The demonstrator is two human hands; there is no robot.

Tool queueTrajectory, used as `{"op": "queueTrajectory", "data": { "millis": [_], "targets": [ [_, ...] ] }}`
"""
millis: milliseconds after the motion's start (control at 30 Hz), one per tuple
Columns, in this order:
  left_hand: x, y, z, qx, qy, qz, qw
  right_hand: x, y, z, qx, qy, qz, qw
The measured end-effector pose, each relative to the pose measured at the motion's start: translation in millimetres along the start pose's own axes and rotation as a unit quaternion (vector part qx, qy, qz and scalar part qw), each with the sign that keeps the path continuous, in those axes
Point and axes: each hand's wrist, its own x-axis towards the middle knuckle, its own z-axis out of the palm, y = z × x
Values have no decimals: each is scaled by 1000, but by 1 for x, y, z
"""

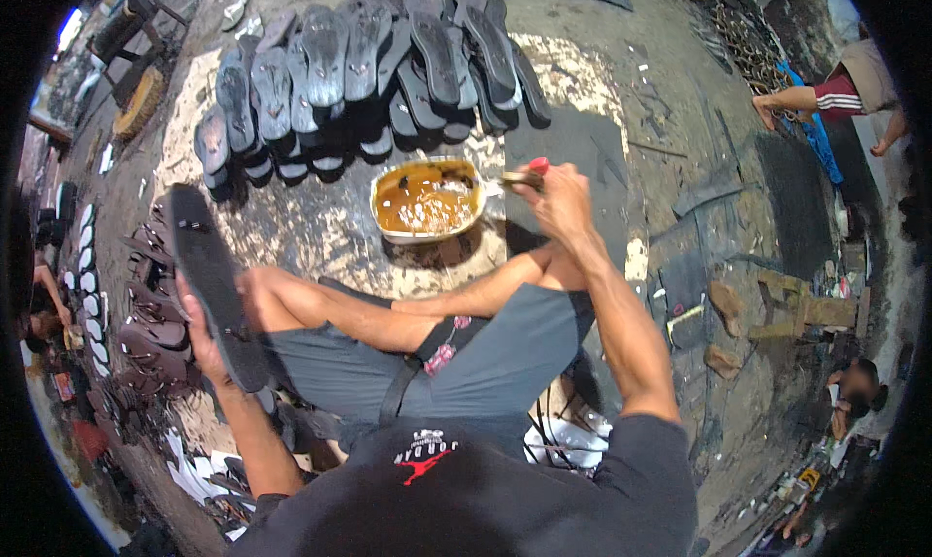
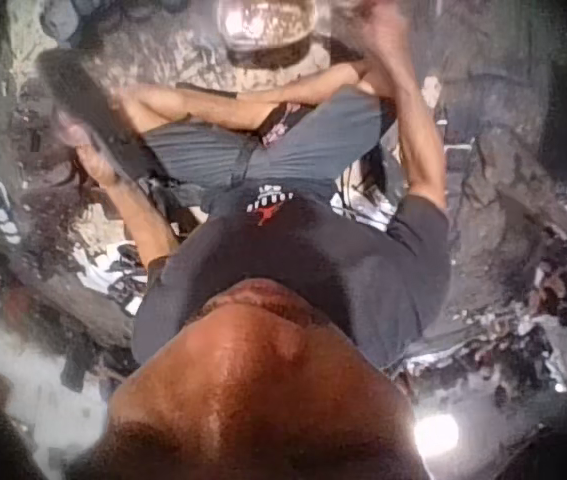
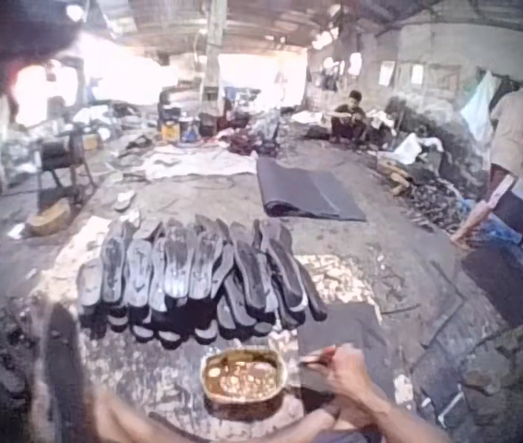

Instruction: The person sits on the ground and repeatedly applies a brownish substance to the soles of black flip-flops using a brush. They dip the brush into a container, paint each sole, and place the finished flip-flop into a growing pile.

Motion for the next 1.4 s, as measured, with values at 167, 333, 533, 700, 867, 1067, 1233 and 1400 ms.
{"op": "queueTrajectory", "data": {
  "millis": [167,333,533,700,867,1067,1233,1400],
  "targets": [
    [1,-86,64,-186,-87,-186,961,18,-123,-45,539,95,101,831],
    [-11,-99,129,-334,-112,-294,888,11,-190,10,409,172,-139,886],
    [-20,-97,133,-211,-164,-202,942,-13,-190,-4,566,29,-67,821],
    [-37,-95,98,-166,-223,-182,943,54,-152,-39,534,76,37,841],
    [-38,-100,98,-205,-150,-187,949,11,-164,-5,583,76,1,809],
    [-37,-107,79,-339,-137,-200,909,44,-186,-42,363,190,-247,878],
    [23,-84,115,-409,-190,-199,870,-58,-225,5,566,4,-98,819],
    [51,-75,118,-426,-192,-225,855,-107,-243,-10,661,-101,-61,741]
  ]
}}
